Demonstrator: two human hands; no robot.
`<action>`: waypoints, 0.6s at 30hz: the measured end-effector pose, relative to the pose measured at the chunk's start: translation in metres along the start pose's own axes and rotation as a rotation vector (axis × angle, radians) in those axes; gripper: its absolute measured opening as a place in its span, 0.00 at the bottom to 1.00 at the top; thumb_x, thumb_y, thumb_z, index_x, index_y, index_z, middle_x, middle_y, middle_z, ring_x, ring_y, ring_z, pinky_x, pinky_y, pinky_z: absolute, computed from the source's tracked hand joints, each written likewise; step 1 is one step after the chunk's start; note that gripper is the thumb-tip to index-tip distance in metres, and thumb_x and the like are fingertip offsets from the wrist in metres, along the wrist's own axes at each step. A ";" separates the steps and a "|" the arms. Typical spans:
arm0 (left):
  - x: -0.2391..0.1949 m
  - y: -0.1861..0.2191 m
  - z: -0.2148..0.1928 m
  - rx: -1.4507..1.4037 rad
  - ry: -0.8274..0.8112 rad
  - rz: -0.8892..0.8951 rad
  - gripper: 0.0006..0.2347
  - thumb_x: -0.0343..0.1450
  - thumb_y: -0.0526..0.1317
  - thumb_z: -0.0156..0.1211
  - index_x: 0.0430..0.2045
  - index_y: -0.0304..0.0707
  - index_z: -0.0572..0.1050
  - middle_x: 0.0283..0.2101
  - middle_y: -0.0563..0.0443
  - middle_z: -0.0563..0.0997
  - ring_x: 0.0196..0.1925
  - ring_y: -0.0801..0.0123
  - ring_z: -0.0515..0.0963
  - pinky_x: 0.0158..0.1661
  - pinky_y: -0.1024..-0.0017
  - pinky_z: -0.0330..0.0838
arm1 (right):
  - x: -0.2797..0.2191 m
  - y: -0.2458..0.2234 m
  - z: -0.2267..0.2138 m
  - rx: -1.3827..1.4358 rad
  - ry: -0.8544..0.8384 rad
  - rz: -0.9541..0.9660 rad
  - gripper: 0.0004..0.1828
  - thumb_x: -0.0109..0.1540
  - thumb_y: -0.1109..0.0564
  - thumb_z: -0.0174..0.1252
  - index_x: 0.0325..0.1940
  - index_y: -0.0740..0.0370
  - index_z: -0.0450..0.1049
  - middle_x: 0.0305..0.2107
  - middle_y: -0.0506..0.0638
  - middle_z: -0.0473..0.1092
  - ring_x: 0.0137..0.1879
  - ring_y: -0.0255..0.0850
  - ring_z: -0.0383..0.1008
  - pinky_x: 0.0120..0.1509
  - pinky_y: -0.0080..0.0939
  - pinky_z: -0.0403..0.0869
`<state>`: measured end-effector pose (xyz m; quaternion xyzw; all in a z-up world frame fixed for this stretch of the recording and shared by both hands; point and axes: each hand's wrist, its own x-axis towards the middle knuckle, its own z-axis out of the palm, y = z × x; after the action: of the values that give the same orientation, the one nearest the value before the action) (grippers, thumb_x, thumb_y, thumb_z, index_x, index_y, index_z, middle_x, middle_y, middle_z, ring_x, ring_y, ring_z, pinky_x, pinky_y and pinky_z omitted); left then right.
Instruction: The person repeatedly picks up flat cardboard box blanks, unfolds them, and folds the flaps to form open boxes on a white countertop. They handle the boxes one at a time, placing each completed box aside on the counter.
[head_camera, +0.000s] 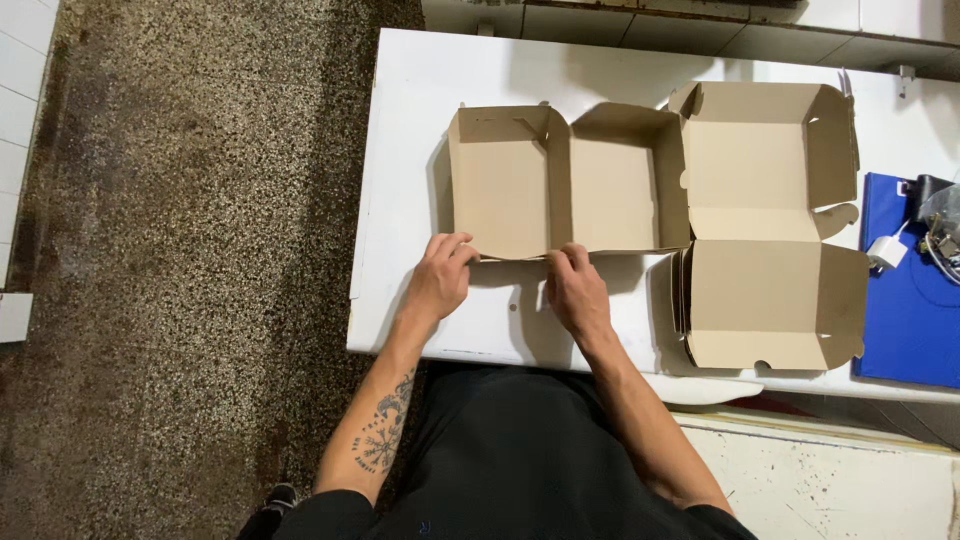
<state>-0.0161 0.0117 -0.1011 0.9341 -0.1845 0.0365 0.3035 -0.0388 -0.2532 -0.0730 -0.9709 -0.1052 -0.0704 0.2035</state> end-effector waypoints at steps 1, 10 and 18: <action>-0.003 -0.006 0.001 0.000 0.001 0.002 0.08 0.68 0.31 0.52 0.34 0.45 0.78 0.52 0.48 0.77 0.59 0.53 0.74 0.60 0.59 0.71 | 0.000 0.003 -0.001 -0.001 0.002 0.000 0.16 0.59 0.65 0.58 0.49 0.53 0.71 0.47 0.50 0.63 0.31 0.62 0.79 0.33 0.58 0.82; -0.010 -0.022 -0.029 -0.142 0.004 -0.180 0.07 0.66 0.43 0.57 0.20 0.42 0.70 0.50 0.39 0.81 0.60 0.46 0.77 0.62 0.54 0.67 | -0.008 0.027 0.015 0.090 0.019 -0.106 0.11 0.62 0.59 0.59 0.47 0.54 0.68 0.46 0.51 0.66 0.44 0.56 0.80 0.47 0.51 0.80; 0.009 -0.029 -0.077 0.097 0.066 -0.402 0.09 0.69 0.45 0.58 0.25 0.39 0.76 0.57 0.37 0.77 0.73 0.43 0.62 0.64 0.40 0.60 | -0.032 0.025 -0.003 0.193 0.070 -0.020 0.30 0.55 0.60 0.63 0.61 0.42 0.72 0.61 0.50 0.67 0.54 0.54 0.78 0.53 0.54 0.81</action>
<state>0.0060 0.0751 -0.0533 0.9639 0.0174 0.0145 0.2654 -0.0645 -0.2828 -0.0851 -0.9426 -0.1141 -0.0960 0.2987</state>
